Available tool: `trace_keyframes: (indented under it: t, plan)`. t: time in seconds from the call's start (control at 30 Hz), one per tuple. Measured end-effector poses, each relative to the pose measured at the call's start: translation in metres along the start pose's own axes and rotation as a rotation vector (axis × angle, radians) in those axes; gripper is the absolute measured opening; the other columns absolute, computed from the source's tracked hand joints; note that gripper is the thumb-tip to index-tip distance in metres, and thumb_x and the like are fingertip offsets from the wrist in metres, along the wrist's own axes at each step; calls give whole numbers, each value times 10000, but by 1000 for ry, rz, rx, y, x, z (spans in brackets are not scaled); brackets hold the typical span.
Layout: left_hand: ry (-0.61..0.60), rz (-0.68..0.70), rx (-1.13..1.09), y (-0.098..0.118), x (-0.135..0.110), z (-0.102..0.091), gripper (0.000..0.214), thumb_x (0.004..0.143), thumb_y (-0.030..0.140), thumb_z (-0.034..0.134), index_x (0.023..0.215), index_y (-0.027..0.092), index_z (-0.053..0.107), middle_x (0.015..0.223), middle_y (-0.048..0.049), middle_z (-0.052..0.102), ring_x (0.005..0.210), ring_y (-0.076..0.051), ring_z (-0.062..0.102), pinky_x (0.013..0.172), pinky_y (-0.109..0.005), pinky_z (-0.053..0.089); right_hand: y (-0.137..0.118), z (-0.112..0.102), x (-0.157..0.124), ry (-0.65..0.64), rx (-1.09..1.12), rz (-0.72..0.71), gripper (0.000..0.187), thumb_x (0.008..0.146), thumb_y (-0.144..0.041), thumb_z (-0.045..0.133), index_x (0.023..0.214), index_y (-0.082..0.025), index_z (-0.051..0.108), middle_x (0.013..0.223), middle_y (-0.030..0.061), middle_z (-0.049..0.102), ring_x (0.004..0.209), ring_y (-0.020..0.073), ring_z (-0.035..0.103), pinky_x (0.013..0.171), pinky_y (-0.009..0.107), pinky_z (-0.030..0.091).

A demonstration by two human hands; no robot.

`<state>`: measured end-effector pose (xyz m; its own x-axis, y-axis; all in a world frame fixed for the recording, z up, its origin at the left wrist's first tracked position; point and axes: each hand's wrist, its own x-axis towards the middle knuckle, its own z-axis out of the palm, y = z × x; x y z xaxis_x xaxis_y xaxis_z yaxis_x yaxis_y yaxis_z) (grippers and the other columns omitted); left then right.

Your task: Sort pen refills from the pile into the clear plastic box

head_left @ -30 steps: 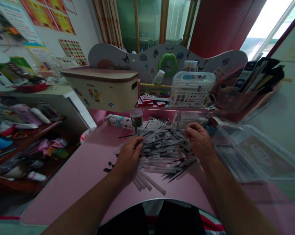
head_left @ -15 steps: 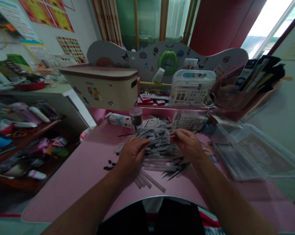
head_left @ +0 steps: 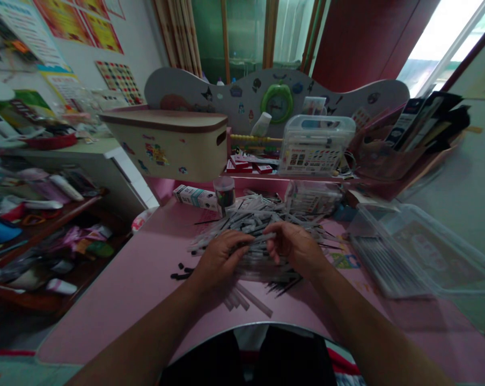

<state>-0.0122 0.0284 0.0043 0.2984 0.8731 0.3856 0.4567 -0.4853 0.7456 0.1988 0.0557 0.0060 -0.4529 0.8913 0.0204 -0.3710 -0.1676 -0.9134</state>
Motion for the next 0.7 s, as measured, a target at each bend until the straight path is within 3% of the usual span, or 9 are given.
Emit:
trace_keyframes:
  t: [0.23,0.43,0.5,0.6,0.7]
  plan:
    - [-11,-14,-31,5,-2,2,217,887,186,584,1027,240,741,941,-48,718,920,-200,644,852,-354,487,2,0,-2,-103,85,92,315,783,-440,756,925,-162,717,671,8,648,520,88,579,457,180,487]
    - [-41,-17,-55,7,3,-2,210,875,208,589,1017,218,743,973,-60,728,927,-201,663,855,-331,497,6,4,-5,-198,18,93,359,762,-335,786,1077,-190,691,794,3,668,579,72,588,531,181,492]
    - [-70,-36,-22,6,6,-16,240,859,245,611,1067,209,725,1056,-72,722,990,-210,662,895,-332,497,9,5,-4,-133,-33,76,276,798,-337,754,1021,-185,698,739,-8,656,552,66,572,516,174,472]
    - [-42,-134,110,2,6,-55,337,880,326,559,1177,217,677,1187,-87,690,1069,-235,646,906,-353,505,10,4,-2,-9,-10,22,273,802,-400,744,964,-184,701,674,-14,636,525,79,562,483,183,456]
    - [-74,-219,360,-5,-4,-97,316,869,377,523,1054,223,726,1069,-80,736,993,-262,666,889,-378,500,8,1,0,20,25,-1,296,777,-418,766,944,-181,706,650,-11,630,521,87,557,476,191,452]
